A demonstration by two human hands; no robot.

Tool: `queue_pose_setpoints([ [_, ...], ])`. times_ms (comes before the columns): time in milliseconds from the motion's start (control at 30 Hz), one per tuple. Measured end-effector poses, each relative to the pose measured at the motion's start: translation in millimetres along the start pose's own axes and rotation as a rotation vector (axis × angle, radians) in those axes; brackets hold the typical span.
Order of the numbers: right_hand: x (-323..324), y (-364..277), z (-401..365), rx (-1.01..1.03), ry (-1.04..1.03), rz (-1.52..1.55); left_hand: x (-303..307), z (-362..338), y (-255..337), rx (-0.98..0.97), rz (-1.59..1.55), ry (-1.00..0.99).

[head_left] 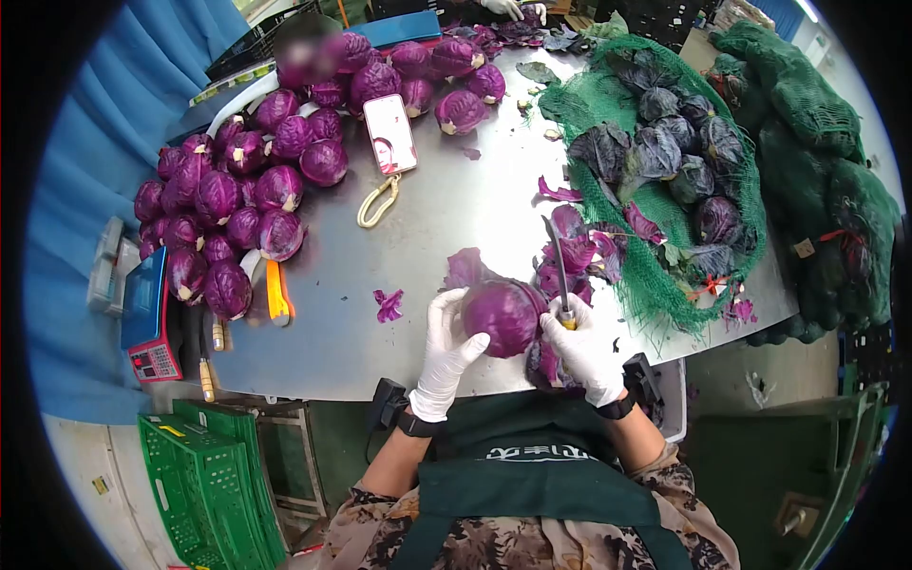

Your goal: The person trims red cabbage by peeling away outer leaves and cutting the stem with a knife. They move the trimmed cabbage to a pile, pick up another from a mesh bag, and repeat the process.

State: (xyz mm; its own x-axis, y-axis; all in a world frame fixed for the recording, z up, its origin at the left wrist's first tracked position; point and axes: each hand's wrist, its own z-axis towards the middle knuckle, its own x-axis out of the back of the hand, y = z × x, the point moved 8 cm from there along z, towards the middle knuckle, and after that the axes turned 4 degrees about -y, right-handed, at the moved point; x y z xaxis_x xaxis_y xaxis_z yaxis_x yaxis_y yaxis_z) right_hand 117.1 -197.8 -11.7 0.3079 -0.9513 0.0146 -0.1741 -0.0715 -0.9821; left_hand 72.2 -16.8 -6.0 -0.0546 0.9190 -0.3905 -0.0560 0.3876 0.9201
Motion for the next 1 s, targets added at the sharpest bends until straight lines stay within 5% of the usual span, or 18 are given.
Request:
queue_pose_setpoints([
  [100, -9, -9, -9, -0.096, -0.040, 0.122, -2, 6, -2, -0.009, 0.094, -0.040],
  [300, -39, -28, -14, 0.140, -0.177, 0.020, -1, 2, -25, 0.109, -0.190, -0.011],
  [367, -42, -14, -18, -0.127, -0.235, 0.412, -1, -1, -26, 0.140, -0.329, 0.028],
  [500, -46, -9, -3, -0.143, -0.256, 0.705, -2, 1, -42, 0.270, -0.520, 0.056],
  [567, -36, -11, 1, -0.100, -0.253, 0.602, -1, -2, -50, 0.412, -0.685, 0.170],
  [633, -14, -16, -2, -0.054, -0.143, 0.148, -6, 2, -36, 0.390, -0.813, 0.114],
  [667, -14, -22, -7, 0.083, -0.258, 0.072, -6, 4, -29, 0.384, -0.811, 0.117],
  [700, -22, -40, -9, 0.453, -0.275, -0.153, -7, 3, -26, 0.410, -0.771, 0.148],
  [767, -23, -50, -27, 0.437, -0.271, -0.758, -6, -1, -28, 0.451, -0.731, 0.181],
  [1000, -46, -48, -35, 0.584, -0.314, -0.938, -19, 0, -34, 0.494, -0.926, 0.149],
])
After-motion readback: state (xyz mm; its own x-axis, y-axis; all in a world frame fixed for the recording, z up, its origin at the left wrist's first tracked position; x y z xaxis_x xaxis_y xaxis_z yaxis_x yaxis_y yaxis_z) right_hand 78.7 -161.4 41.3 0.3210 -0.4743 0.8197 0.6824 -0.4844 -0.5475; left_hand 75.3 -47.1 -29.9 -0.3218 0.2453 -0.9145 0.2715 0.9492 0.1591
